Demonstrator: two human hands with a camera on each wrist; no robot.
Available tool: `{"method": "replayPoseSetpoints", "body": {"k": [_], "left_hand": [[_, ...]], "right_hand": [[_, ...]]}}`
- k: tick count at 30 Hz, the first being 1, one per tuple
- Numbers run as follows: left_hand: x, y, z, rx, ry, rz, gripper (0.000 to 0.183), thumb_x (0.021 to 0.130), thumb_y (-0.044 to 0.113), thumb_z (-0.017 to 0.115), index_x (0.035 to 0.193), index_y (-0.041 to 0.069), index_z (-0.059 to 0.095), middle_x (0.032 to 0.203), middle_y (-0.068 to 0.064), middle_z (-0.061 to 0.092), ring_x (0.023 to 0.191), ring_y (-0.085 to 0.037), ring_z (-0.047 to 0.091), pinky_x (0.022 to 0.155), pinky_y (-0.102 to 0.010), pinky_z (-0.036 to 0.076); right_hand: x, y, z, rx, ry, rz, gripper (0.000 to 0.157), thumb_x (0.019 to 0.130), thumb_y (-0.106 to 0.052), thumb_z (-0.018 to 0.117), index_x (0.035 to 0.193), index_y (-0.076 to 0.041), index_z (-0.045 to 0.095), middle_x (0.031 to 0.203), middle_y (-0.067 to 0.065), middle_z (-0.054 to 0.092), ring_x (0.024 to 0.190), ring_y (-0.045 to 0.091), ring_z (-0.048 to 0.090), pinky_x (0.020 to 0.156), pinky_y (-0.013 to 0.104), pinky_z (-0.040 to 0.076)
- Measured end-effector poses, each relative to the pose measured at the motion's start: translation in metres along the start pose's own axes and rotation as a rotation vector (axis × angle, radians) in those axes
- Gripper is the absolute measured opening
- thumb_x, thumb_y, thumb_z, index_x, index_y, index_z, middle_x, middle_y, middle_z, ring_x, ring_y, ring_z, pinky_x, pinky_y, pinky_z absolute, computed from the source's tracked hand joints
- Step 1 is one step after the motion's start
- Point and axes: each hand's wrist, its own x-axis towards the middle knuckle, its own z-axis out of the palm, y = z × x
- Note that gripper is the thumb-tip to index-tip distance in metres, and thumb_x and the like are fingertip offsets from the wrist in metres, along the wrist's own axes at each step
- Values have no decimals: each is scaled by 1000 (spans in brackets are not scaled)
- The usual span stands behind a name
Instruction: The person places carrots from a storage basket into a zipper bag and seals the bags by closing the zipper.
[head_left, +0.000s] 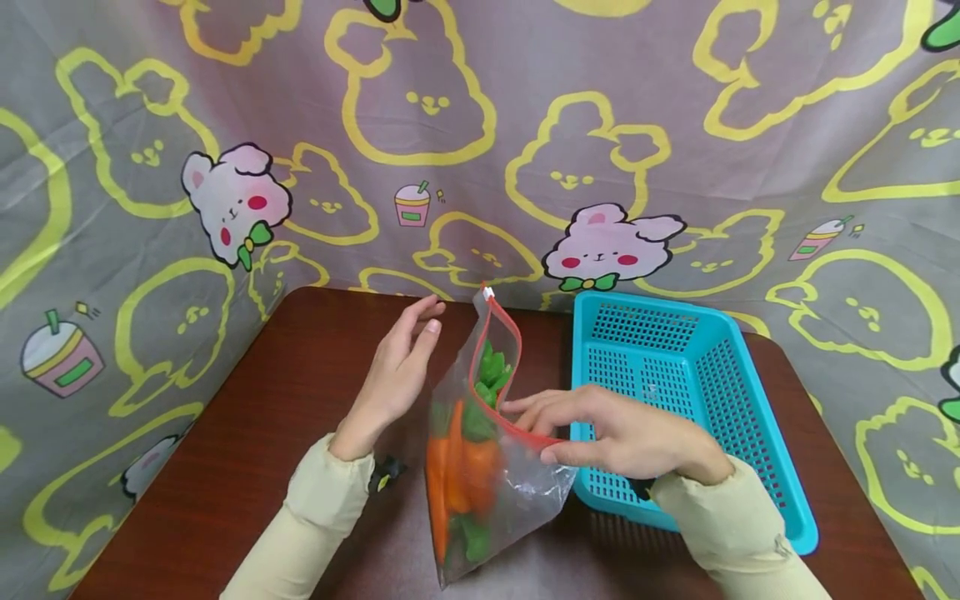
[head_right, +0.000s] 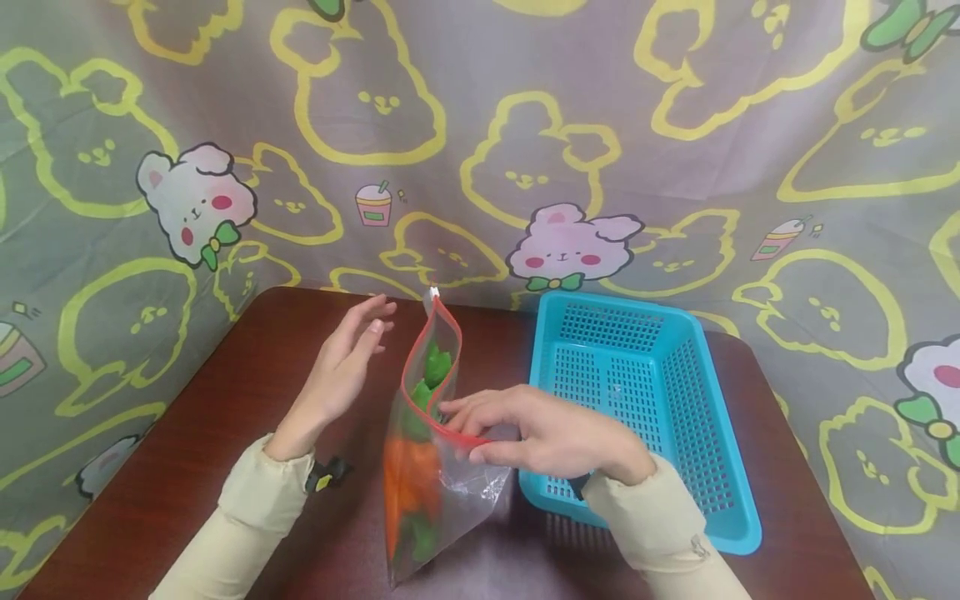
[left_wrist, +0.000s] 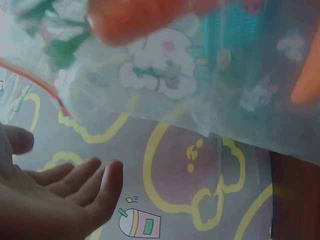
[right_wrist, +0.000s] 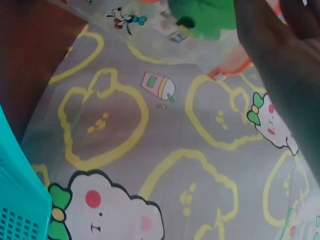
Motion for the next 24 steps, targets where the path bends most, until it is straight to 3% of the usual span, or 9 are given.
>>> {"method": "replayPoseSetpoints", "body": {"k": [5,8,13,18,21,24], "left_hand": [[3,-3,0,-128,-96,-22,40,103,20,42,141,6,43,136,-13,56,128,-29,52,104,-46,44],[3,-3,0,-197,-113,-51,34,102,17,45,132,3,52,124,-17,62,115,-26,59,98,-47,48],[2,-6,-5,-207,-46,-92,21,99,18,53,107,1,63,98,-13,65,89,-10,59,86,-31,50],[1,-11,-13,-179,58,-104,19,98,18,54,96,1,63,81,-7,62,76,-15,55,71,-25,44],[0,-14,-19,-187,126,-108,18,98,15,54,95,0,62,75,-1,57,71,-14,54,66,-24,43],[-1,-17,-25,-200,174,-121,17,98,13,53,94,-1,60,72,3,55,68,-10,55,65,-23,44]], "right_hand": [[4,1,2,100,-112,-67,14,96,-14,58,103,-17,69,117,-5,69,140,20,40,105,33,44],[5,2,3,134,-150,-97,16,95,-11,59,106,-16,69,111,-4,71,140,21,41,103,34,46],[3,5,-4,197,-134,-65,20,94,-4,58,107,-13,70,117,2,69,137,21,43,99,35,50],[-2,8,-17,171,-43,46,19,95,-7,58,108,-15,70,124,2,66,128,18,52,92,34,53],[-2,11,-26,83,21,124,19,97,-13,57,110,-17,69,113,1,68,107,15,61,82,31,55],[-2,15,-35,-17,91,230,15,97,-19,57,106,-19,69,90,0,65,79,16,59,67,28,52]]}}
